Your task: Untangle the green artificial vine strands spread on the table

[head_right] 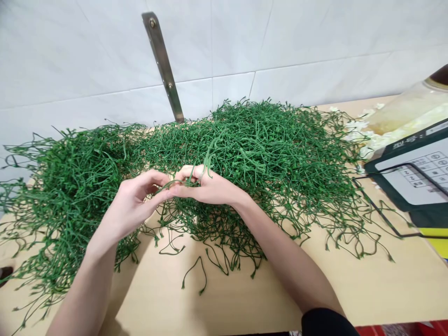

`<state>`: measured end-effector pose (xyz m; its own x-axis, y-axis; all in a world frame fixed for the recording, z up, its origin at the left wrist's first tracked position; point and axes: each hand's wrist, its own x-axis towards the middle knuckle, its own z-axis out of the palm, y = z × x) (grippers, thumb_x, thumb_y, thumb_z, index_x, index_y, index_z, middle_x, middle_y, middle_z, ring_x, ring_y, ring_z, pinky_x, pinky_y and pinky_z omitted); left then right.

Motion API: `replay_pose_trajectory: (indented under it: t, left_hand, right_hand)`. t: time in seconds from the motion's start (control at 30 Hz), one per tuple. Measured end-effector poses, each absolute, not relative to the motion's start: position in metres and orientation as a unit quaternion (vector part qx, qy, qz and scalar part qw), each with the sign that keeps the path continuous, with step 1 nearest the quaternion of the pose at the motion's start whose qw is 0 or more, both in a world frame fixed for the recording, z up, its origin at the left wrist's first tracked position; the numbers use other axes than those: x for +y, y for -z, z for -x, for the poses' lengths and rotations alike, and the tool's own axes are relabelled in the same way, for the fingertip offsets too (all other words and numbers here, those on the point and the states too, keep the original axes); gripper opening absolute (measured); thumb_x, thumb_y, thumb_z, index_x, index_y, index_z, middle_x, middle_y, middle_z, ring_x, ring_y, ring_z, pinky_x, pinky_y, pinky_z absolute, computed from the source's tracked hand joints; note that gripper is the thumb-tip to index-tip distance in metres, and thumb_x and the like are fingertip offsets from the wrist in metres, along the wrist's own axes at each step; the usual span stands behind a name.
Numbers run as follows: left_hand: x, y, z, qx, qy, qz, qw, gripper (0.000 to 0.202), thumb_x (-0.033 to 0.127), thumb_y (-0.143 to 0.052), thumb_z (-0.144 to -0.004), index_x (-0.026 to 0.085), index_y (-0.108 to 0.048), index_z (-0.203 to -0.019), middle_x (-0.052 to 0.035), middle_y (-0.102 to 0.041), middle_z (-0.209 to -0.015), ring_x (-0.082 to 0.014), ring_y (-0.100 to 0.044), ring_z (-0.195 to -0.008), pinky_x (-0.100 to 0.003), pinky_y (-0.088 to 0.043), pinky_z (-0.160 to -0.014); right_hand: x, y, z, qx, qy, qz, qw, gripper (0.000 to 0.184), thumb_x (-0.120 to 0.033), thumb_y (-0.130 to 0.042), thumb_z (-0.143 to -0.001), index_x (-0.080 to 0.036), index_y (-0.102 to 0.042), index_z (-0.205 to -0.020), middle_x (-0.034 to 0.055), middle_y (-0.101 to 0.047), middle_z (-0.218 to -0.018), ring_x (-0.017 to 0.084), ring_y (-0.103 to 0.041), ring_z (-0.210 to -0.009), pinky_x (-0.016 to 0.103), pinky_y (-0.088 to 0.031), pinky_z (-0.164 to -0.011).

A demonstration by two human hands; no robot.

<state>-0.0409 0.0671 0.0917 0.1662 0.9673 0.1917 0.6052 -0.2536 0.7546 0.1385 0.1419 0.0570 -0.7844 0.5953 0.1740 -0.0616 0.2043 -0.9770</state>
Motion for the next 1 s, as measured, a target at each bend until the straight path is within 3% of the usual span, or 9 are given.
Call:
replay_pose_trajectory:
  t: [0.1,0.23,0.37,0.5,0.73,1.0]
  left_hand:
    - [0.0649,-0.0933,0.0404,0.53,-0.325,-0.754,0.212,0.006,0.026,-0.064,-0.087,0.02,-0.063,-0.089,-0.0006,-0.069,-0.082,-0.0127,-0.059,-0.069,-0.025,-0.044,-0.066]
    - [0.0628,-0.0937,0.04,0.509,-0.308,-0.787,0.164,0.004,0.022,-0.062,-0.089,0.019,-0.062,-0.09,0.0003,-0.068,-0.082,-0.0114,-0.059,-0.068,-0.024,-0.044,-0.066]
    - [0.0622,-0.095,0.0414,0.498,-0.28,-0.798,0.192,0.007,0.024,-0.061,-0.09,0.019,-0.06,-0.095,0.0,-0.065,-0.084,-0.0125,-0.059,-0.073,-0.025,-0.045,-0.067]
    - [0.0625,-0.0948,0.0435,0.497,-0.297,-0.783,0.227,0.017,0.024,-0.063,-0.089,0.02,-0.059,-0.105,-0.0021,-0.068,-0.095,-0.0154,-0.063,-0.085,-0.028,-0.047,-0.078]
    - [0.0638,-0.0932,0.0429,0.51,-0.343,-0.753,0.232,0.008,0.019,-0.062,-0.088,0.019,-0.06,-0.096,-0.0021,-0.068,-0.09,-0.0148,-0.064,-0.08,-0.028,-0.048,-0.076]
    - [0.0629,-0.0939,0.0401,0.495,-0.328,-0.788,0.163,0.005,0.016,-0.063,-0.086,0.017,-0.061,-0.09,-0.0015,-0.067,-0.083,-0.0128,-0.061,-0.073,-0.026,-0.047,-0.07]
  right_hand:
    - [0.1417,-0.0558,-0.1368,-0.695,-0.65,0.181,0.247,0.021,-0.035,-0.068,-0.081,-0.015,-0.063,-0.077,-0.0025,-0.056,-0.07,0.009,-0.049,-0.065,0.023,-0.04,-0.061]
    - [0.14,-0.0599,-0.1349,-0.674,-0.669,0.192,0.247,0.012,-0.026,-0.066,-0.078,-0.014,-0.067,-0.077,-0.0008,-0.063,-0.073,0.011,-0.055,-0.07,0.024,-0.043,-0.067]
    - [0.1392,-0.0616,-0.1348,-0.674,-0.664,0.218,0.239,0.008,-0.022,-0.066,-0.072,-0.014,-0.068,-0.071,-0.0006,-0.065,-0.07,0.012,-0.057,-0.071,0.026,-0.045,-0.069]
    - [0.1397,-0.0596,-0.134,-0.659,-0.67,0.223,0.258,0.01,-0.023,-0.065,-0.074,-0.015,-0.069,-0.073,-0.0006,-0.066,-0.069,0.011,-0.058,-0.068,0.025,-0.046,-0.068]
    - [0.1409,-0.0651,-0.1343,-0.662,-0.664,0.194,0.289,0.009,-0.018,-0.063,-0.077,-0.014,-0.067,-0.07,-0.0019,-0.064,-0.065,0.009,-0.056,-0.063,0.022,-0.044,-0.063]
    - [0.1387,-0.0633,-0.137,-0.74,-0.581,0.182,0.286,0.009,-0.022,-0.063,-0.078,-0.013,-0.065,-0.075,-0.001,-0.061,-0.067,0.01,-0.053,-0.063,0.023,-0.042,-0.059]
